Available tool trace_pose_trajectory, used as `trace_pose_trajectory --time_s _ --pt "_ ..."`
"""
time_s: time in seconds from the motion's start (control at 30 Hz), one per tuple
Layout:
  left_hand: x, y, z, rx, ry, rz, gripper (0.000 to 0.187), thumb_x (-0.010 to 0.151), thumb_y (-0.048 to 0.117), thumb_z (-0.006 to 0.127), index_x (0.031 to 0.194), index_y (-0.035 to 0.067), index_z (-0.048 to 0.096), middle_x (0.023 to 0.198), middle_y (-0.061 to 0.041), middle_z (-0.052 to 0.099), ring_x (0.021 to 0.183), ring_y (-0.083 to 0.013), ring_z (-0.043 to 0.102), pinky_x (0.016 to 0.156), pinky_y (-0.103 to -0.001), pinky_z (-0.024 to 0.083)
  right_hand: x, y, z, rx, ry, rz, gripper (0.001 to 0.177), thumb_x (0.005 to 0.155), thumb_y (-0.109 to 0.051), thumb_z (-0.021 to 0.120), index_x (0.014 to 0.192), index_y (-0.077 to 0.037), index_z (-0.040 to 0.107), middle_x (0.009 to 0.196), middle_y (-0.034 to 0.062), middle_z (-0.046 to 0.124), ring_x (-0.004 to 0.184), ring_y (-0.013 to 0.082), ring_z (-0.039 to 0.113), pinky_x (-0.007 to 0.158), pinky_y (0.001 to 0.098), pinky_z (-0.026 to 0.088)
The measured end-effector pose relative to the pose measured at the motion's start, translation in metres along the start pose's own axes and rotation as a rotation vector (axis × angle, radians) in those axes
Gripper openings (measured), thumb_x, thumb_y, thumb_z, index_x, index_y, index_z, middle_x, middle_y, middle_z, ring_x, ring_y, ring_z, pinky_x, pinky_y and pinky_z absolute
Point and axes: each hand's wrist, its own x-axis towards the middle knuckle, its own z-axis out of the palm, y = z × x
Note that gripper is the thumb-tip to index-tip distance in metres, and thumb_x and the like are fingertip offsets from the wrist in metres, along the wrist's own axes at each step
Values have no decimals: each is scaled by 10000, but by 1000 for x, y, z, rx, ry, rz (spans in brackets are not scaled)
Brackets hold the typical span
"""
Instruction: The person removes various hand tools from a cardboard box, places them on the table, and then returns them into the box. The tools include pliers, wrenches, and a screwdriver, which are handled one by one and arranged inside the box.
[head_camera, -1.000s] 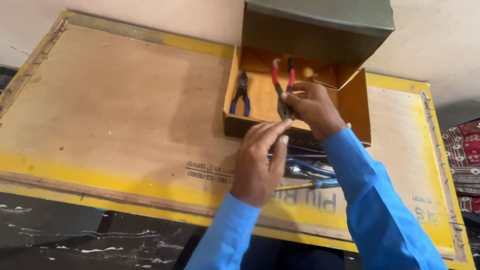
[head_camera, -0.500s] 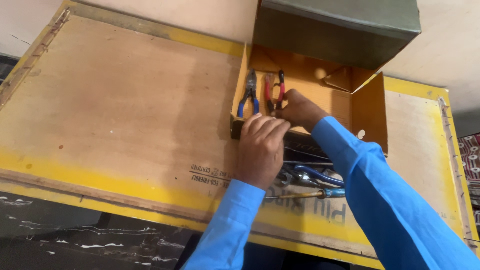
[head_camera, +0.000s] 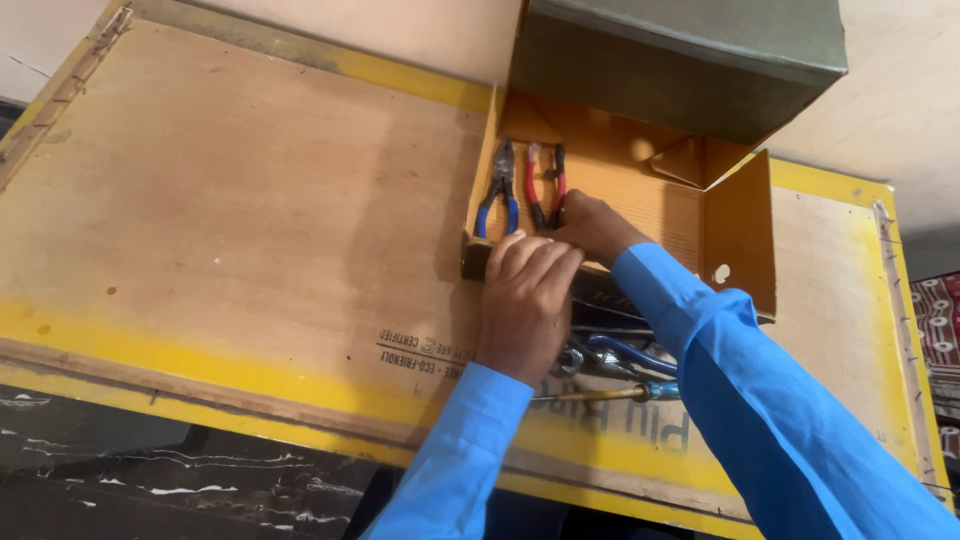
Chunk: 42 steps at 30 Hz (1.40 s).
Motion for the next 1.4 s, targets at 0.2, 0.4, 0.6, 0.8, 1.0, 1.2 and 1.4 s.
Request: trace_pose_trajectory --time_s 0.2,0.4,0.6,0.8,1.0,1.2,1.4 --pt "0 -1 1 -12 1 -3 241 899 -32 652 1135 1 690 1121 -105 693 1175 -278 625 1176 -486 409 0 -3 -1 26 -20 -44 659 792 -331 809 1283 30 557 1177 281 712 1148 395 686 963 456 531" --pt "2 -1 1 -16 -13 -3 241 894 -29 658 1132 4 680 1110 -105 685 1170 -282 619 1173 -485 400 0 -8 -4 29 -75 -47 636 811 -307 793 1307 -3 534 1184 282 700 1163 406 665 975 473 512" --pt "1 -2 4 9 -22 1 245 897 -35 642 1135 7 679 1116 -106 683 1181 -281 619 1181 -490 400 3 -4 0 65 -72 -66 594 810 -290 779 1278 1 558 1178 271 711 1146 396 682 966 465 520" --pt "-2 -2 3 19 -33 11 234 918 -18 643 1148 11 678 1138 -107 685 1198 -290 614 1179 -496 401 -9 2 -3 17 52 -81 594 864 -387 796 1194 69 604 1139 308 687 1087 425 684 927 491 527" --pt "-3 -1 0 25 -52 33 288 929 -16 641 1214 3 676 1236 -122 686 1268 -299 592 1232 -521 344 -77 10 -22 127 412 -327 492 898 -318 748 1194 67 670 972 312 722 956 415 731 861 464 579" --pt "-18 10 2 119 -103 0 468 864 57 670 1322 -20 613 1423 -177 595 1411 -337 475 1232 -551 305 -169 11 -23 178 507 -297 269 1009 -175 636 1200 6 694 1039 241 745 959 388 720 851 475 549" --pt "-83 30 3 15 -50 -160 489 916 32 641 1400 10 572 1524 -171 525 1467 -364 423 1235 -491 343 -226 28 -2 244 719 -448 274 926 -82 680 1185 8 680 1240 203 674 1179 356 630 984 426 524"
